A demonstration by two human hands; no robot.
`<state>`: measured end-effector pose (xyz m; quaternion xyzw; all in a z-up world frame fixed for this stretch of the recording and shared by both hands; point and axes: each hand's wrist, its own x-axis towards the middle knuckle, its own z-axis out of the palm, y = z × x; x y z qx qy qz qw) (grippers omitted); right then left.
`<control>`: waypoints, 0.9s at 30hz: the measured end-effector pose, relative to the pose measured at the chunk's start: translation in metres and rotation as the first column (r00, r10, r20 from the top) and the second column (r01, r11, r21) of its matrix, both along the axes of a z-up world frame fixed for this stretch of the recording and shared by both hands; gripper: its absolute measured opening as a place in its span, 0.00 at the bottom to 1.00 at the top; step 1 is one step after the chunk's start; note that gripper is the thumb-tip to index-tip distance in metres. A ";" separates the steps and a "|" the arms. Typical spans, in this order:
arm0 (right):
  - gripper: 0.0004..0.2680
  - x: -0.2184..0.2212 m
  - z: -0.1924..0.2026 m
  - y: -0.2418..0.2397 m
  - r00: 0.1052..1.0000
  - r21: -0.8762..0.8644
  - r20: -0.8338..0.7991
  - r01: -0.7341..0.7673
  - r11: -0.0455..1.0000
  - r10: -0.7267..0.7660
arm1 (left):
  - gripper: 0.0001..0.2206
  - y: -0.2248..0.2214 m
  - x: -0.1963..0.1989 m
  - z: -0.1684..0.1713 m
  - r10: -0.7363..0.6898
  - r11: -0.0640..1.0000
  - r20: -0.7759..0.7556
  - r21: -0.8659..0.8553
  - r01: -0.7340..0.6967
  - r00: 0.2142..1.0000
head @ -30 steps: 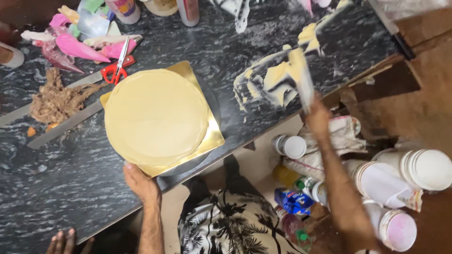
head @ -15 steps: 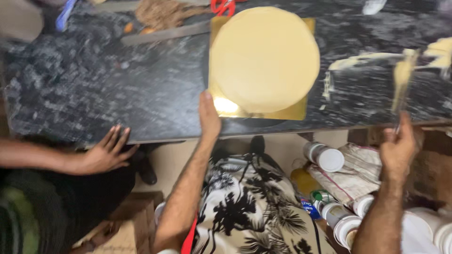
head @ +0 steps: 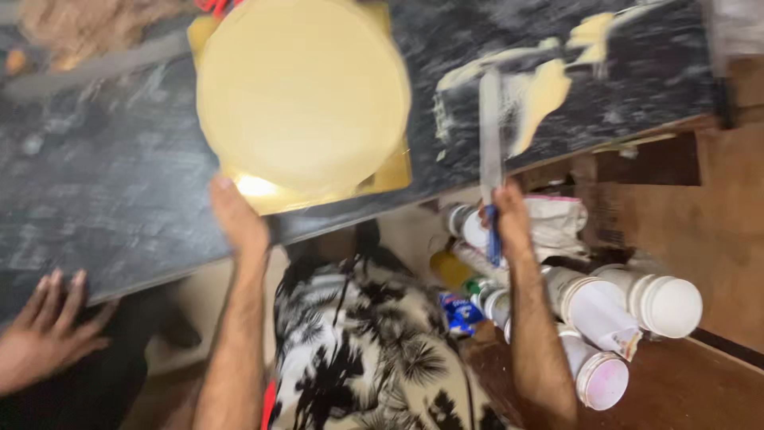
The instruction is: The person frosts a cake by applying cream with a palette knife, smoothing the top and sides, and scraping away excess mixture.
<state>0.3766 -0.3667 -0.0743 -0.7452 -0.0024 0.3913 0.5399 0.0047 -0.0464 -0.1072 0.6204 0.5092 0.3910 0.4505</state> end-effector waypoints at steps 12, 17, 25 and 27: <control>0.19 0.117 0.067 -0.048 0.859 -0.264 0.466 -0.094 0.960 0.213 | 0.21 -0.017 0.019 0.068 0.102 0.981 0.284 -0.189 -0.049 0.954; 0.18 0.166 0.052 -0.047 0.801 -0.438 0.485 -0.125 0.890 0.351 | 0.20 -0.027 0.019 0.064 0.125 0.983 0.277 -0.166 -0.081 0.953; 0.20 0.049 0.046 -0.101 0.869 -0.484 0.239 -0.281 0.829 0.434 | 0.19 -0.024 0.016 0.057 0.118 0.976 0.346 -0.215 -0.044 0.931; 0.22 0.005 0.063 -0.100 0.943 -0.425 0.071 -0.266 0.865 0.325 | 0.20 -0.013 0.018 0.046 0.096 0.990 0.228 -0.124 -0.068 0.969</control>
